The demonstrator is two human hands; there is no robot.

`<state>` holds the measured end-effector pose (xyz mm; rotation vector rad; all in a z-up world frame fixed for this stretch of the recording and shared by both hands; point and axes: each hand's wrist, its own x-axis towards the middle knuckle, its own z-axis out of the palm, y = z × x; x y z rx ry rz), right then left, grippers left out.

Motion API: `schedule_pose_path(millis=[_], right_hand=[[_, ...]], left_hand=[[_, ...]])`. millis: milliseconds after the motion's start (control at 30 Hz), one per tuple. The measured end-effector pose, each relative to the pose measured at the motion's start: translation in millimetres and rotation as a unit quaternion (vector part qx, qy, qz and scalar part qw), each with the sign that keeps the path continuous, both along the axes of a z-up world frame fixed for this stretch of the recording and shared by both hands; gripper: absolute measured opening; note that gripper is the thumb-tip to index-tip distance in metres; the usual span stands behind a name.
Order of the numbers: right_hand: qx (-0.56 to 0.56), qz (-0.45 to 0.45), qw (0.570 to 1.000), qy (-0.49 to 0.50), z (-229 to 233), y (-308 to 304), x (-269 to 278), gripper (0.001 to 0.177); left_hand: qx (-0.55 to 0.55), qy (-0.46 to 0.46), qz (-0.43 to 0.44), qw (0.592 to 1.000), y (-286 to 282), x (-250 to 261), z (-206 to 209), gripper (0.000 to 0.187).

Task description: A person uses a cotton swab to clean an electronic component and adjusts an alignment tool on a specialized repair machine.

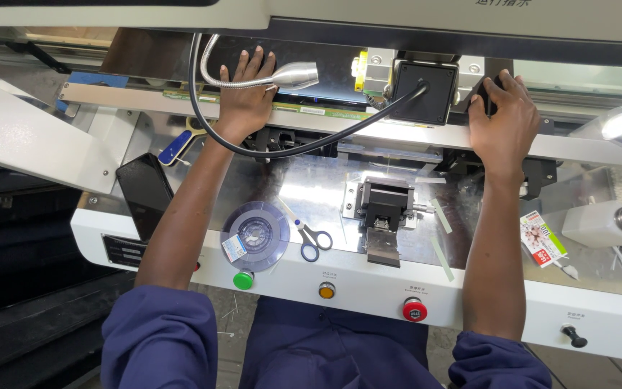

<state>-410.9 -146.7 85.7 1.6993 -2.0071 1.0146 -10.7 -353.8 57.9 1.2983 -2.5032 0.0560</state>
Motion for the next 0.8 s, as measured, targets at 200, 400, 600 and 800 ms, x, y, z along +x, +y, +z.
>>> schedule_pose_path(millis=[200, 400, 600, 800], right_hand=[[-0.004, 0.007, 1.0, -0.007, 0, 0, 0, 0.032], [-0.003, 0.002, 1.0, 0.003, 1, 0, 1, 0.033], [0.0, 0.001, 1.0, -0.013, 4, 1, 3, 0.032], [-0.001, -0.008, 1.0, -0.014, 4, 1, 4, 0.033]], left_hand=[[-0.002, -0.009, 0.003, 1.0, 2, -2, 4, 0.052], [-0.026, -0.004, 0.003, 1.0, -4, 0, -6, 0.051], [-0.038, -0.011, 0.002, 0.999, -4, 0, -7, 0.051], [-0.018, 0.035, -0.004, 0.999, 5, -2, 1, 0.051]])
